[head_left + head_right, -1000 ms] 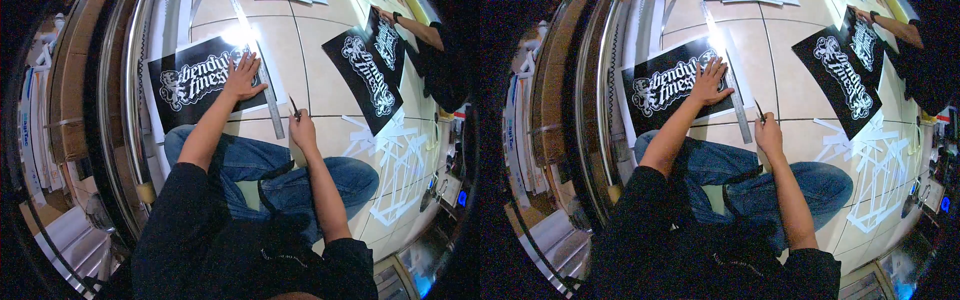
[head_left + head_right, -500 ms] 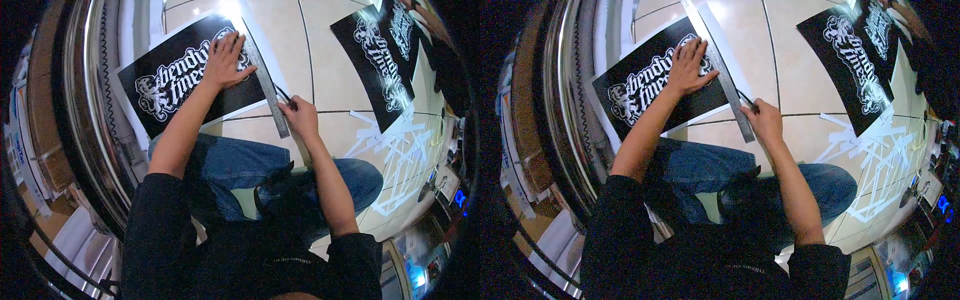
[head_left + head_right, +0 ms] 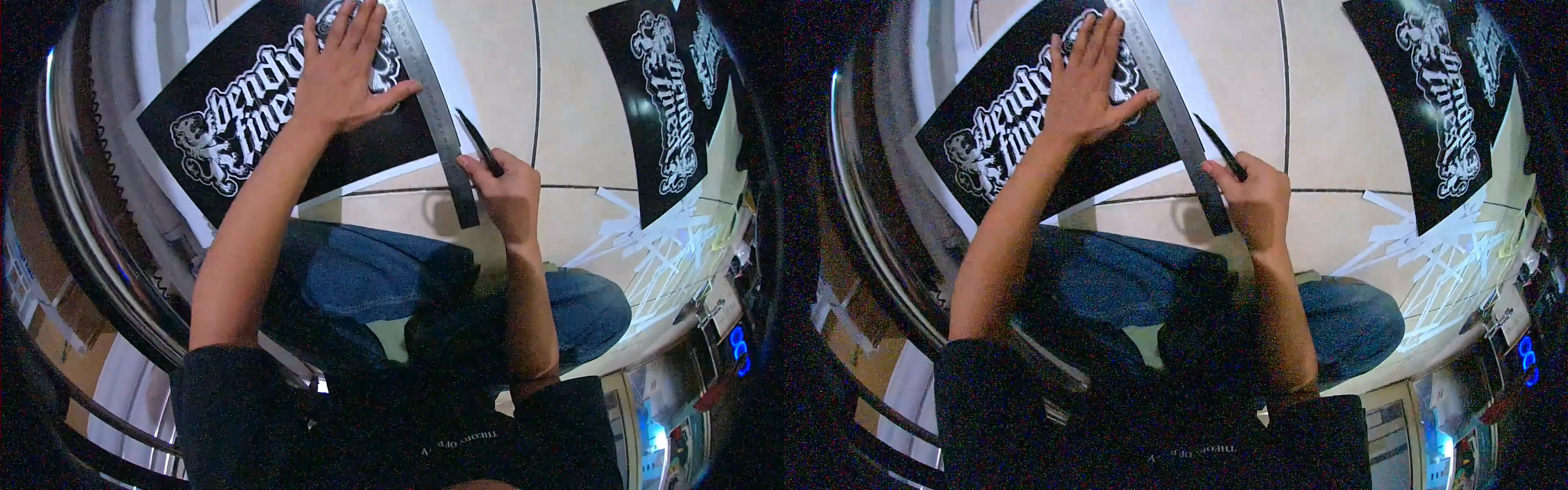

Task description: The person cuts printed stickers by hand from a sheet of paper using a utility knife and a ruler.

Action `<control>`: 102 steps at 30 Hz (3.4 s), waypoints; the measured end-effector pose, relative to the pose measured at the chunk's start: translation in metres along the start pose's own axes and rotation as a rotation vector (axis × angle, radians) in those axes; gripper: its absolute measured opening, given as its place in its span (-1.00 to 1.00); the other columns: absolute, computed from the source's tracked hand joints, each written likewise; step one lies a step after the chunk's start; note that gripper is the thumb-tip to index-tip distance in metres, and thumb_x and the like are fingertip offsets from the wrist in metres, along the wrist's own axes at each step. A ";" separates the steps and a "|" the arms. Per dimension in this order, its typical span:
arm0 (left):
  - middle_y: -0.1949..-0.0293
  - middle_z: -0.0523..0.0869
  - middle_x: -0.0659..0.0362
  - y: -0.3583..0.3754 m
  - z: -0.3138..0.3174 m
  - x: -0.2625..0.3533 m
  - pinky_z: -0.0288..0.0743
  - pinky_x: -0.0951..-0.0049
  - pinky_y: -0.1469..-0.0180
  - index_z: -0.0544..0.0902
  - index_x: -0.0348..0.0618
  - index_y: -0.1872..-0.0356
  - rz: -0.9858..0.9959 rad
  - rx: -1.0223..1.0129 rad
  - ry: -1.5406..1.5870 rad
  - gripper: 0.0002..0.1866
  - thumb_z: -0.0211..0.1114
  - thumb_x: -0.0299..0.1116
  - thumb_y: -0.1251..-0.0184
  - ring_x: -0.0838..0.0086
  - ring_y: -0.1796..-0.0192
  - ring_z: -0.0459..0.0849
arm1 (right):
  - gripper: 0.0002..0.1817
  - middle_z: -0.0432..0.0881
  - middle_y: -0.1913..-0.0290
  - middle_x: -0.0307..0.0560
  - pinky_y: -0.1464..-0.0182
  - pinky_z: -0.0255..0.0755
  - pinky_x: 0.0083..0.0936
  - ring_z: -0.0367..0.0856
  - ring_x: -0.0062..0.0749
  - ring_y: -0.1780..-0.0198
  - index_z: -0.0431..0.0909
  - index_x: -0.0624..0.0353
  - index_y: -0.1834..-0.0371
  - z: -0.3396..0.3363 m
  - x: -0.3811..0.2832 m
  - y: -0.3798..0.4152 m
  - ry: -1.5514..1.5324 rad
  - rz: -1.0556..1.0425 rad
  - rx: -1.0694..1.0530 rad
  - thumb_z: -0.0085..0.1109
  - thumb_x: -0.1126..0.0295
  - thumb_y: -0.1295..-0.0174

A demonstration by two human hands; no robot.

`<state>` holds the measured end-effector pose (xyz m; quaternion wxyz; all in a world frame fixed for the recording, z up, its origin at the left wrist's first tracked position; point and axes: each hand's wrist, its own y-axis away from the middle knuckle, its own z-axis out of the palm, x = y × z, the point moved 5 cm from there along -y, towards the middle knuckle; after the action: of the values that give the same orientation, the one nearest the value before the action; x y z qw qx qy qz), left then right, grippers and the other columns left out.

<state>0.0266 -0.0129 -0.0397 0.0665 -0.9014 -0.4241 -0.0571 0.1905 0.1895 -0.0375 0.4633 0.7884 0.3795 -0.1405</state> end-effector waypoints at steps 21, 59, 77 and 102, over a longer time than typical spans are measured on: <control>-0.60 -0.01 -0.06 -0.003 0.003 0.000 -0.48 -0.12 -0.60 -0.09 -0.27 -0.58 -0.069 -0.220 -0.168 0.27 0.01 0.61 -0.13 0.11 -0.64 -0.11 | -0.59 0.62 0.56 0.10 0.42 0.41 -0.30 0.56 -0.09 0.54 0.68 0.24 0.44 0.000 -0.002 0.001 -0.065 -0.057 0.021 0.46 0.05 -0.13; -0.58 0.07 -0.05 -0.002 0.001 0.001 -0.41 -0.18 -0.59 0.01 -0.29 -0.56 -0.047 -0.164 -0.162 0.23 0.07 0.56 -0.14 0.09 -0.63 -0.05 | -0.59 0.65 0.54 0.08 0.40 0.45 -0.33 0.61 -0.17 0.52 0.71 0.26 0.36 0.000 -0.002 0.000 -0.052 -0.062 -0.013 0.45 0.05 -0.15; -0.59 0.07 -0.02 0.004 0.003 0.001 -0.34 -0.26 -0.55 0.05 -0.27 -0.56 -0.046 -0.092 -0.059 0.15 0.04 0.51 -0.22 0.08 -0.62 -0.02 | -0.61 0.63 0.52 0.16 0.39 0.44 -0.32 0.57 -0.12 0.53 0.62 0.27 0.41 0.001 -0.006 0.003 0.001 -0.006 0.047 0.38 0.10 -0.23; -0.59 0.06 -0.01 0.003 -0.010 0.000 -0.40 -0.35 -0.53 0.11 -0.33 -0.53 -0.066 -0.114 0.061 0.12 -0.03 0.51 -0.25 0.12 -0.64 -0.07 | -0.60 0.58 0.60 0.10 0.44 0.39 -0.30 0.46 -0.15 0.60 0.62 0.31 0.42 0.001 -0.009 0.007 0.010 -0.057 0.096 0.41 0.13 -0.22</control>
<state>0.0287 -0.0169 -0.0300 0.0261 -0.8872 -0.4472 -0.1106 0.1897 0.1830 -0.0283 0.4189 0.7993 0.3968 -0.1677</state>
